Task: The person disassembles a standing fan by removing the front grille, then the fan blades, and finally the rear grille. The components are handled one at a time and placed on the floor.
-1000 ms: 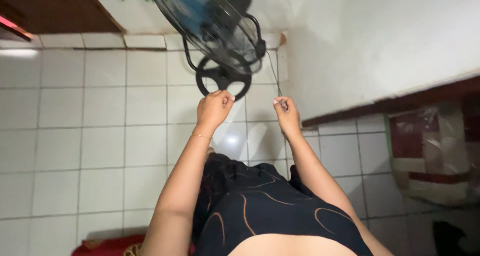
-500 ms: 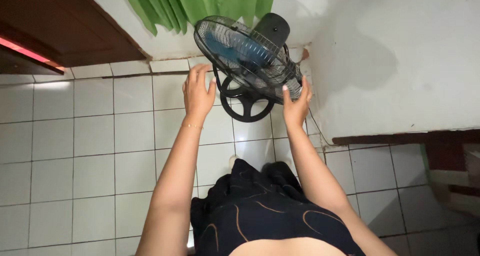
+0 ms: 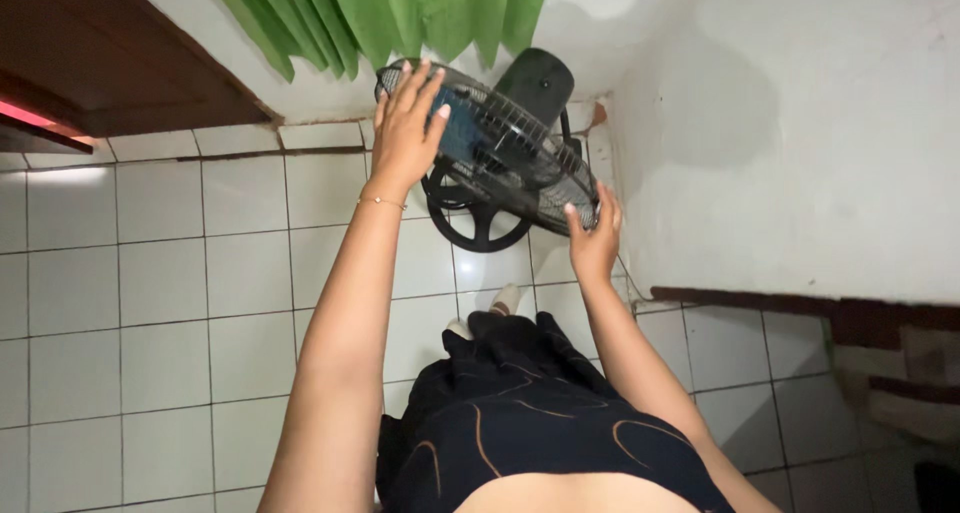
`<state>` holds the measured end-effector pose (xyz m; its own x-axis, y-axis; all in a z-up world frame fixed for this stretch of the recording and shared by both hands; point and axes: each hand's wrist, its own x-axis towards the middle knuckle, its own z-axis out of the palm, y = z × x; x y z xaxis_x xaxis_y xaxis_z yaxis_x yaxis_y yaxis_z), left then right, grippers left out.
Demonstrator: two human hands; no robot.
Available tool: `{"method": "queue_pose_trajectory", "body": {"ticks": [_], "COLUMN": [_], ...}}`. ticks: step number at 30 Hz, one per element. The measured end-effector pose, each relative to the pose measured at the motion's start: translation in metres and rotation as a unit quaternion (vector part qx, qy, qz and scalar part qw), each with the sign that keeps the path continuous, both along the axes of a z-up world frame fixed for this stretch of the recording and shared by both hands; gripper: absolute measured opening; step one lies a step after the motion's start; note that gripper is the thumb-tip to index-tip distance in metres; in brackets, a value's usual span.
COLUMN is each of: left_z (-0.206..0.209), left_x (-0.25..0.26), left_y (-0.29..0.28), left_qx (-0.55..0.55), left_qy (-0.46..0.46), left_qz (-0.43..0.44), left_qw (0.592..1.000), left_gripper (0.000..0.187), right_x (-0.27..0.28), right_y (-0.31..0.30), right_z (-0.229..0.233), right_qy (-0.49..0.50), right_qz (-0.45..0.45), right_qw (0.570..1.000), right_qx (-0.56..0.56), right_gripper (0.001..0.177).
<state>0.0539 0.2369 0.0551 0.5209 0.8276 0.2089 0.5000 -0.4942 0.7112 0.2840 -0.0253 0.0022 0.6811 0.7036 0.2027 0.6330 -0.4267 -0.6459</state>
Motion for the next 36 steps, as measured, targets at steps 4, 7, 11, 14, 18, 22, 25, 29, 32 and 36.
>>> {"method": "queue_pose_trajectory", "body": {"ticks": [4, 7, 11, 14, 18, 22, 25, 29, 32, 36], "left_z": [0.006, 0.007, 0.006, 0.010, 0.016, 0.022, 0.025, 0.027, 0.028, 0.030], "left_x": [0.005, 0.011, 0.012, 0.014, 0.019, 0.028, 0.034, 0.041, 0.043, 0.047], "left_y": [0.011, 0.017, 0.008, -0.004, -0.026, -0.044, -0.051, -0.057, -0.060, -0.064], "left_qx": [-0.006, 0.004, 0.016, 0.024, 0.043, 0.018, 0.009, -0.008, -0.005, -0.010], "left_qy": [0.055, 0.075, 0.058, 0.048, 0.026, -0.001, -0.015, -0.022, -0.024, -0.031], "left_qz": [-0.042, -0.057, -0.053, -0.041, -0.026, -0.004, 0.002, 0.006, 0.004, 0.004], "left_qw": [0.998, 0.996, 0.997, 0.998, 0.998, 1.000, 1.000, 1.000, 1.000, 0.999], "left_gripper": [0.048, 0.047, 0.048, 0.047, 0.045, 0.044, 0.043, 0.043, 0.042, 0.041], "right_x": [0.004, 0.011, 0.019, 0.029, 0.050, 0.066, 0.075, 0.086, 0.097, 0.109], "right_y": [0.003, 0.008, 0.012, 0.013, 0.007, 0.004, 0.003, 0.006, 0.011, 0.018], "right_z": [0.010, 0.022, 0.035, 0.034, 0.026, 0.022, 0.021, 0.016, 0.011, 0.010], "right_qy": [0.015, 0.025, 0.087, 0.066, 0.058, 0.065, 0.037, 0.042, 0.017, 0.047], "right_qz": [0.010, 0.029, 0.008, 0.009, 0.003, -0.005, -0.028, -0.048, -0.041, -0.063], "right_qw": [1.000, 0.999, 0.996, 0.998, 0.998, 0.998, 0.999, 0.998, 0.999, 0.997], "right_qx": [-0.011, -0.004, -0.020, -0.013, -0.009, 0.005, -0.021, -0.022, 0.004, 0.009], "right_gripper": [0.068, 0.068, 0.065, 0.060, 0.059, 0.059, 0.059, 0.060, 0.060, 0.061]}}
